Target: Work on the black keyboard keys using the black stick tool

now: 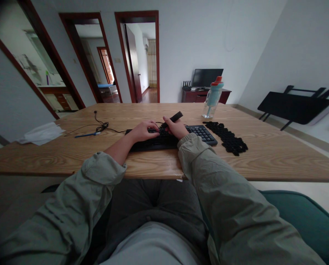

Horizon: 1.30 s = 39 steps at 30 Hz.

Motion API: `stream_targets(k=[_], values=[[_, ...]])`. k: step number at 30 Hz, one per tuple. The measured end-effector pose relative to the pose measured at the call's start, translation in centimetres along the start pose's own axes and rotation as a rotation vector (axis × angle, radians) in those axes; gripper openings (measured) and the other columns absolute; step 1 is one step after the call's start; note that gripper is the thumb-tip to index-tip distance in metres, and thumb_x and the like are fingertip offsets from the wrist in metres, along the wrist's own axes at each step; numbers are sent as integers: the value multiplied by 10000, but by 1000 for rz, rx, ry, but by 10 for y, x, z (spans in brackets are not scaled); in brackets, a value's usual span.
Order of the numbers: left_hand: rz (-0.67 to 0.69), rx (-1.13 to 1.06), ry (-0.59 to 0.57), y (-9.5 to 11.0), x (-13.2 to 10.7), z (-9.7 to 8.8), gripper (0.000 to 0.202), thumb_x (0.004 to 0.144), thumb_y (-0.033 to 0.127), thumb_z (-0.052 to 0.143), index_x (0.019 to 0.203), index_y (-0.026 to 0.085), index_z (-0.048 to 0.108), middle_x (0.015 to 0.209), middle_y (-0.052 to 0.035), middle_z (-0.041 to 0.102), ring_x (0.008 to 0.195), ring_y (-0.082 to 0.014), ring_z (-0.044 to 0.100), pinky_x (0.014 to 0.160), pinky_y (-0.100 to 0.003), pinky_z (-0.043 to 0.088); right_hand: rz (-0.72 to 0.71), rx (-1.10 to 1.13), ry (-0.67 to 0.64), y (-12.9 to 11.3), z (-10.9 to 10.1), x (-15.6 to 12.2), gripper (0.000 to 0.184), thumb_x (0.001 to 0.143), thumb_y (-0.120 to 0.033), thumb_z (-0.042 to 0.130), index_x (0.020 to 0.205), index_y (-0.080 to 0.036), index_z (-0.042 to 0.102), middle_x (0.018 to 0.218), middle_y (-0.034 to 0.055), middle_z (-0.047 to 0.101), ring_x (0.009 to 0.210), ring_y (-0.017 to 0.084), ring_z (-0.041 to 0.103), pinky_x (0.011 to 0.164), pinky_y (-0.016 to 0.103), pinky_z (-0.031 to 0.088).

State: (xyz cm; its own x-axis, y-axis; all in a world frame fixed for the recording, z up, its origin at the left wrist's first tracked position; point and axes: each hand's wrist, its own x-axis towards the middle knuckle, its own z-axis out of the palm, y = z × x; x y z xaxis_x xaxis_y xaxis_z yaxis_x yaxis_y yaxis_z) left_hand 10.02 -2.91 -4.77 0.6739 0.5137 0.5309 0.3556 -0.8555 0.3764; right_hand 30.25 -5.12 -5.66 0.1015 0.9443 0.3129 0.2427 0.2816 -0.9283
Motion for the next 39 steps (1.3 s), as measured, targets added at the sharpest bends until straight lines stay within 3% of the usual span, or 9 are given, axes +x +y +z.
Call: stream_targets(k=[8, 15, 23, 27, 32, 39], values=[[13, -52, -26, 5, -1, -1, 105, 787, 269, 734, 844, 187, 765, 995, -51, 673, 934, -179, 648, 924, -330, 497, -29, 10, -7, 2, -1, 2, 507, 795, -672, 646, 627, -200, 571, 515, 23, 566, 423, 124, 461, 396, 275, 359], [-90, 46, 68, -5, 0, 1, 148, 818, 285, 710, 900, 190, 786, 1052, -78, 674, 943, -192, 651, 915, -333, 498, 10, -17, -8, 2, -1, 1, 487, 832, -643, 615, 659, -190, 580, 533, 23, 575, 423, 115, 461, 395, 259, 363], [-107, 30, -11, 1, 1, -1, 173, 814, 275, 699, 945, 192, 775, 871, -32, 733, 790, -166, 640, 759, -292, 494, -7, -18, 8, 2, -1, 1, 469, 846, -616, 613, 657, -189, 565, 520, 10, 561, 418, 107, 463, 383, 238, 352], [-159, -15, -30, 7, 0, -1, 153, 788, 283, 710, 890, 172, 736, 798, -19, 715, 713, -149, 614, 706, -285, 487, -46, -69, 18, 2, -2, 1, 486, 850, -637, 590, 649, -196, 550, 514, 9, 561, 429, 115, 473, 395, 243, 363], [-185, -66, 14, 4, 0, -1, 225, 755, 288, 730, 926, 163, 656, 886, -36, 705, 739, -149, 622, 696, -284, 509, -114, -152, -5, -1, -3, -2, 512, 845, -682, 557, 663, -203, 564, 541, 7, 564, 463, 130, 480, 457, 275, 394], [-210, 109, -11, -10, 1, -1, 147, 790, 250, 685, 904, 170, 732, 873, -46, 706, 779, -186, 629, 755, -320, 515, -251, -292, -32, -4, -2, -5, 540, 846, -725, 511, 656, -223, 563, 575, 14, 573, 530, 159, 508, 567, 311, 435]])
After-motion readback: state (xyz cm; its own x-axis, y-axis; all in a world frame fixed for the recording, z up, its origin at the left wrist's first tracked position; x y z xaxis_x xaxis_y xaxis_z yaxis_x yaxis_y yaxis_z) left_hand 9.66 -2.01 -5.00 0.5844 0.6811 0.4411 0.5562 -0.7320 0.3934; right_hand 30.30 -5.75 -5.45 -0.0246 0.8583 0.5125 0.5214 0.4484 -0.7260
